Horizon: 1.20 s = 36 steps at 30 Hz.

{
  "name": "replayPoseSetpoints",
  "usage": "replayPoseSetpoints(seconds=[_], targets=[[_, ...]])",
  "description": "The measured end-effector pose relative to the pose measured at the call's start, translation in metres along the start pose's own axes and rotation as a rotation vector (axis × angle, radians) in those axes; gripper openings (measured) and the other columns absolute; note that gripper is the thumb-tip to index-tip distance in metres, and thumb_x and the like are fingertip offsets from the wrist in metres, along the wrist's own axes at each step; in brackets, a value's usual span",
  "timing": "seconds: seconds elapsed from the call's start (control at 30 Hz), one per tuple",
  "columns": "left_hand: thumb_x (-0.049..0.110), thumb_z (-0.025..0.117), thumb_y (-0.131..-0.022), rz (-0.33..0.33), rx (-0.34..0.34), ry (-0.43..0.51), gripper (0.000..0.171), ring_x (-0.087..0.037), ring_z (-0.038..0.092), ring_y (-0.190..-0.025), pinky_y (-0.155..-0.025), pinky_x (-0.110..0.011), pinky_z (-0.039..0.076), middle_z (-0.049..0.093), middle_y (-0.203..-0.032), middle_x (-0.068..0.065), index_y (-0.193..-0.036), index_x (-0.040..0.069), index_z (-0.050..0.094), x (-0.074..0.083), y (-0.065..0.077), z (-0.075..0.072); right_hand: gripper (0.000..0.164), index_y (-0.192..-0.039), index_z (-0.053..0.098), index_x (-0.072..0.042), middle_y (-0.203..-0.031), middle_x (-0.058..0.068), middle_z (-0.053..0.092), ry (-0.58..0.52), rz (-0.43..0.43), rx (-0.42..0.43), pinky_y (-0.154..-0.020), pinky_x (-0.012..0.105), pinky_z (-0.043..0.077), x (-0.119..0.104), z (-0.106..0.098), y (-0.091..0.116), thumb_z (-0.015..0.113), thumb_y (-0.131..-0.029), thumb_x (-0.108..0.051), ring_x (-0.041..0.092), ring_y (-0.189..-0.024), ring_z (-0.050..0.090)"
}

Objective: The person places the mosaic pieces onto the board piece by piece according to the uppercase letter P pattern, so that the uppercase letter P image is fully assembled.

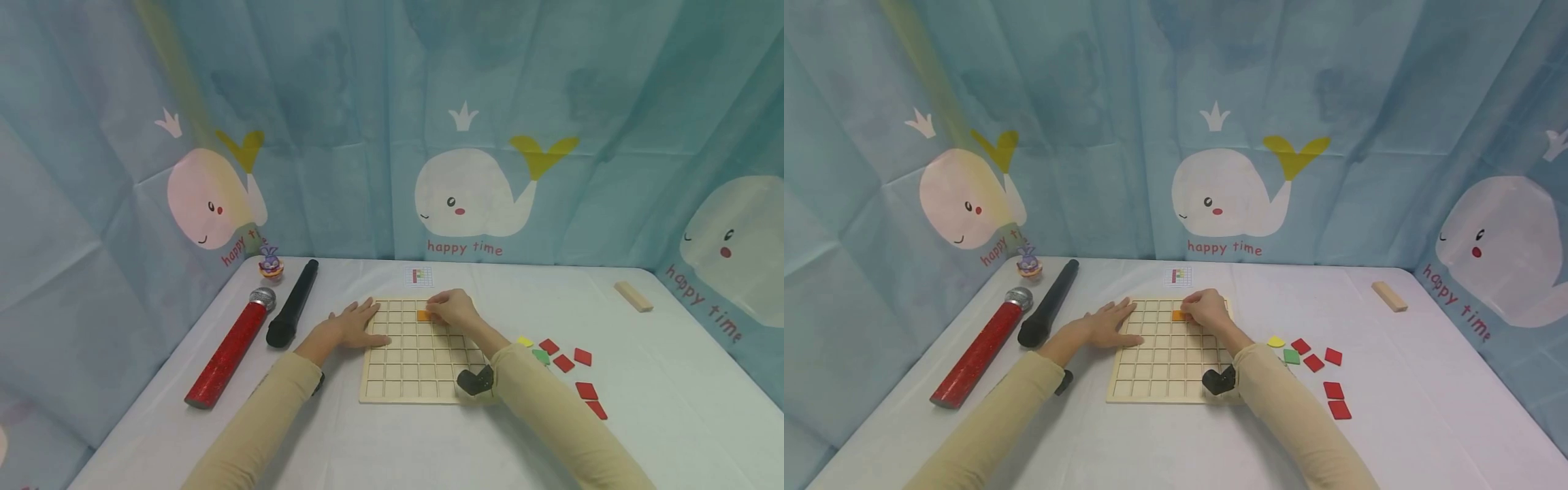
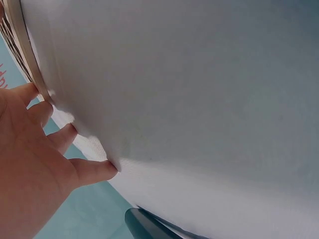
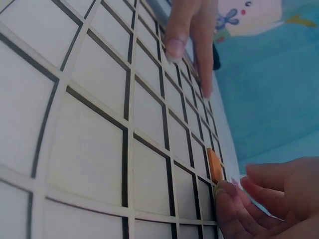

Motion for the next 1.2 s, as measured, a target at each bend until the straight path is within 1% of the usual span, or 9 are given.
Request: replayPoseSetpoints(seconds=[0.23, 0.37, 0.5, 0.63, 0.7, 0.8, 0.97, 1.07, 1.2], targets=[[0.065, 0.054, -0.086, -0.011, -0.001, 0.006, 0.09, -0.033, 0.009, -0.143, -0.105, -0.067, 0.01, 0.01, -0.159, -0.006, -0.154, 0.016, 0.02, 0.001, 0.0, 0.0, 0.021, -0.105, 0.069, 0.001, -0.087, 0.008, 0.068, -0.053, -0.028, -0.038, -0.069, 0.029, 0.055, 0.002, 0.001, -0.001, 0.064, -0.092, -0.016, 0.017, -0.077, 0.066], [0.064, 0.054, -0.086, -0.011, 0.0, 0.009, 0.09, -0.033, 0.009, -0.143, -0.105, -0.067, 0.01, 0.01, -0.159, -0.005, -0.154, 0.016, 0.02, 0.001, 0.0, 0.001, 0.027, -0.111, 0.067, 0.0, -0.096, 0.01, 0.068, -0.091, -0.065, -0.059, -0.071, 0.03, 0.055, 0.007, -0.002, -0.001, 0.063, -0.094, -0.021, 0.02, -0.082, 0.065], [0.062, 0.055, -0.087, 0.004, 0.002, 0.018, 0.089, -0.034, 0.009, -0.143, -0.104, -0.068, 0.009, 0.01, -0.159, -0.007, -0.154, 0.014, 0.02, 0.001, 0.001, 0.001, 0.038, -0.119, 0.062, 0.001, -0.105, 0.014, 0.066, -0.131, -0.115, -0.096, -0.075, 0.033, 0.054, 0.014, -0.012, 0.002, 0.061, -0.095, -0.028, 0.023, -0.09, 0.064], [0.061, 0.055, -0.087, 0.018, 0.004, 0.015, 0.089, -0.035, 0.008, -0.143, -0.103, -0.069, 0.009, 0.01, -0.159, -0.008, -0.154, 0.014, 0.019, 0.001, 0.001, 0.0, 0.048, -0.127, 0.056, 0.004, -0.113, 0.019, 0.063, -0.204, -0.137, -0.133, -0.083, 0.035, 0.053, 0.021, -0.029, 0.004, 0.058, -0.096, -0.033, 0.027, -0.098, 0.063], [0.062, 0.054, -0.087, 0.019, 0.004, 0.01, 0.09, -0.035, 0.008, -0.143, -0.103, -0.069, 0.009, 0.01, -0.159, -0.008, -0.154, 0.014, 0.018, 0.001, 0.001, -0.001, 0.051, -0.13, 0.053, 0.004, -0.116, 0.02, 0.061, -0.237, -0.13, -0.138, -0.086, 0.034, 0.051, 0.024, -0.039, 0.006, 0.056, -0.097, -0.034, 0.026, -0.1, 0.063], [0.062, 0.054, -0.087, 0.02, 0.005, 0.001, 0.09, -0.035, 0.008, -0.143, -0.103, -0.069, 0.01, 0.01, -0.159, -0.008, -0.154, 0.014, 0.018, 0.001, 0.0, -0.002, 0.054, -0.133, 0.048, 0.006, -0.122, 0.023, 0.057, -0.319, -0.1, -0.144, -0.089, 0.033, 0.05, 0.03, -0.052, 0.008, 0.054, -0.098, -0.034, 0.025, -0.105, 0.06], [0.064, 0.053, -0.086, 0.018, 0.002, -0.005, 0.091, -0.034, 0.008, -0.143, -0.104, -0.068, 0.01, 0.009, -0.159, -0.007, -0.154, 0.015, 0.017, -0.001, -0.002, -0.001, 0.054, -0.14, 0.038, 0.007, -0.134, 0.028, 0.045, -0.475, -0.054, -0.188, -0.094, 0.032, 0.046, 0.037, -0.066, 0.015, 0.048, -0.102, -0.029, 0.036, -0.122, 0.047], [0.064, 0.053, -0.086, 0.019, 0.003, -0.002, 0.092, -0.034, 0.008, -0.143, -0.104, -0.069, 0.01, 0.009, -0.159, -0.007, -0.154, 0.015, 0.017, -0.001, -0.002, 0.0, 0.055, -0.142, 0.033, 0.007, -0.138, 0.03, 0.039, -0.519, -0.046, -0.207, -0.096, 0.032, 0.044, 0.039, -0.073, 0.021, 0.045, -0.103, -0.029, 0.04, -0.129, 0.039], [0.064, 0.054, -0.087, 0.019, 0.002, 0.001, 0.091, -0.034, 0.009, -0.143, -0.104, -0.069, 0.01, 0.009, -0.159, -0.008, -0.154, 0.014, 0.017, 0.0, -0.001, -0.001, 0.057, -0.141, 0.034, 0.01, -0.135, 0.031, 0.041, -0.54, -0.045, -0.21, -0.096, 0.031, 0.045, 0.045, -0.079, 0.025, 0.046, -0.103, -0.031, 0.032, -0.122, 0.048]])
Point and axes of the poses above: each hand's wrist, its own y-axis away from the middle knuckle, its own z-axis out of the palm, x = y × z, the point moved 3 cm from there along -y, towards the middle knuckle
